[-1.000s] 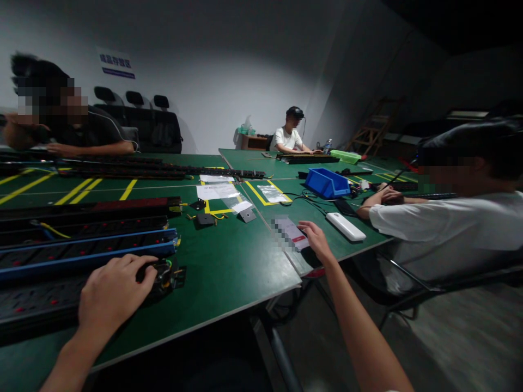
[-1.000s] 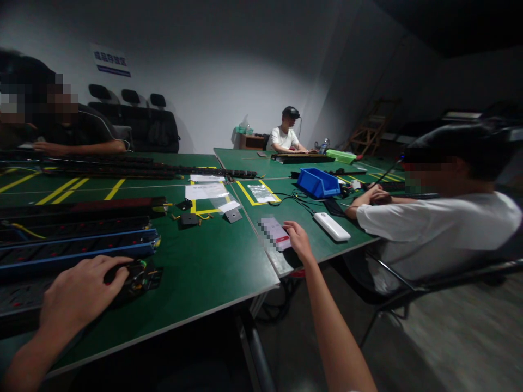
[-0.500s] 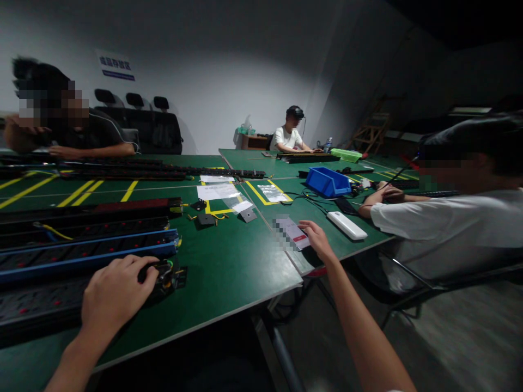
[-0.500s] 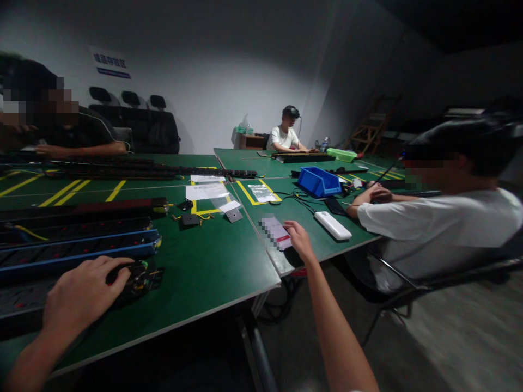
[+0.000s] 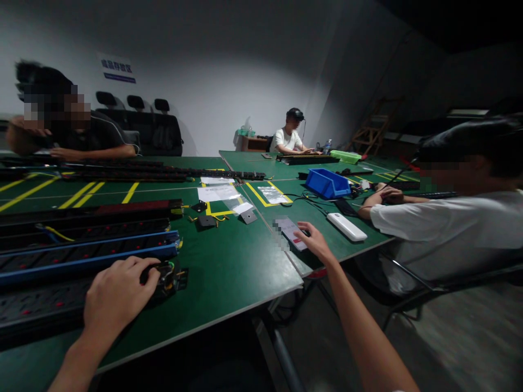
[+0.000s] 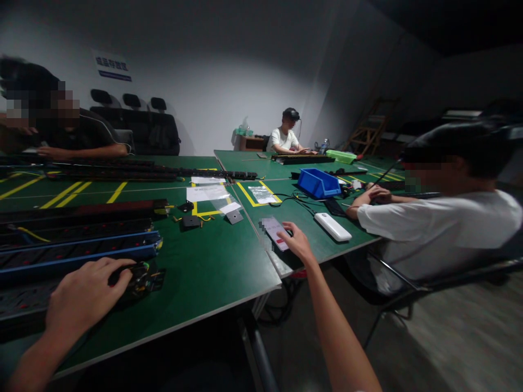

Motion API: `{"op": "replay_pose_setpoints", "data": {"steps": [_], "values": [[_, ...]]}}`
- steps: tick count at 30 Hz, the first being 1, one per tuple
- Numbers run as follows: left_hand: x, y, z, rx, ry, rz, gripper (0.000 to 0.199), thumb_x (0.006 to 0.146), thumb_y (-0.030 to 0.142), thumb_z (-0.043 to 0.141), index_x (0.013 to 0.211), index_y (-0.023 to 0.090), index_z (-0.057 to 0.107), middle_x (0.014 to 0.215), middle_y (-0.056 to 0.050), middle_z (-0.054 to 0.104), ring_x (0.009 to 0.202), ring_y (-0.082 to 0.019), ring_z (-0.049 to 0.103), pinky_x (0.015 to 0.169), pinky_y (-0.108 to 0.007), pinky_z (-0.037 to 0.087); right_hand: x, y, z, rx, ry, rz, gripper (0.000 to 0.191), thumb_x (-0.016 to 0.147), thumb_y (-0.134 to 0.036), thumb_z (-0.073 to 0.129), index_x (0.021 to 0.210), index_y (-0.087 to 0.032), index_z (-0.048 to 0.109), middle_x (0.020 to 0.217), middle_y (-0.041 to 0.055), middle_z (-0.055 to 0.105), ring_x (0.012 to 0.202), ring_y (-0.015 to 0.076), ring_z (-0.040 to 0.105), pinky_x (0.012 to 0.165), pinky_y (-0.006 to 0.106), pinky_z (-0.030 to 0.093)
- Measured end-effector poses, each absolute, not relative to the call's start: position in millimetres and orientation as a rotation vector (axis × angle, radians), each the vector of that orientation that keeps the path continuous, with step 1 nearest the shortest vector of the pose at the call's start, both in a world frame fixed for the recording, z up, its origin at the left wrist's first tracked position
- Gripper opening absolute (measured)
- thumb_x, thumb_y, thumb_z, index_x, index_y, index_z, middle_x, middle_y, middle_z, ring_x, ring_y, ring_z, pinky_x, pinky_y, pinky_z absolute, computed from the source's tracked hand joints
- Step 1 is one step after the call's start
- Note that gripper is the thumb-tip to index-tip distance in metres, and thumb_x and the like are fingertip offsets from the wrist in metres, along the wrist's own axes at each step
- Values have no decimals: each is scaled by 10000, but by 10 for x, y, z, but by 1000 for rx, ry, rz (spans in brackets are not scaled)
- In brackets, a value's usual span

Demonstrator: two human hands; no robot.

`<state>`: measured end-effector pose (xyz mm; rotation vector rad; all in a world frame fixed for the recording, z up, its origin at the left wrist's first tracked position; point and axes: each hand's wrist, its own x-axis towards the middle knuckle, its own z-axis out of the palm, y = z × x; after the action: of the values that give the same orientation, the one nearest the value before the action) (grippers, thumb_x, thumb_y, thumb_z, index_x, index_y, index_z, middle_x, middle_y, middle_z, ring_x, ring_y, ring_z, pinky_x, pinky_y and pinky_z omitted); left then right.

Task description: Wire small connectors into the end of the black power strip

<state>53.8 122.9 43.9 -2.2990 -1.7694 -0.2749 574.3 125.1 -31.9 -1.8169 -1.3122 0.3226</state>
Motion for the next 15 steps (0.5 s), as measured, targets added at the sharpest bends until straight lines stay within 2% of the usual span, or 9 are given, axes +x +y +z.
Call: {"op": "replay_pose_setpoints", "data": {"steps": [4,8,15], "values": [[534,1228,426,-2299,-1741,-300,469,924,377,335,1106,225,739,1064,-106,727,954,-298,643,810,-435,466,5699,1277,-265,-1919,-1361,329,680,741,-563,696,1322,-234,568,1193,113,683,1020,286,668,896,415,488],[539,1224,437,-2310,-1753,-334,467,917,366,343,1087,218,752,1047,-123,724,948,-312,643,795,-439,469,5559,1328,-196,-2122,-1458,152,825,701,-604,709,1398,-214,504,1218,147,657,1092,324,622,900,421,467],[549,1214,448,-2317,-1757,-344,441,916,361,357,1072,246,752,1015,-101,728,933,-290,637,784,-414,458,5469,1386,-212,-2240,-1471,-22,759,709,-559,684,1366,-213,527,1160,136,660,1086,340,601,853,407,463]]}}
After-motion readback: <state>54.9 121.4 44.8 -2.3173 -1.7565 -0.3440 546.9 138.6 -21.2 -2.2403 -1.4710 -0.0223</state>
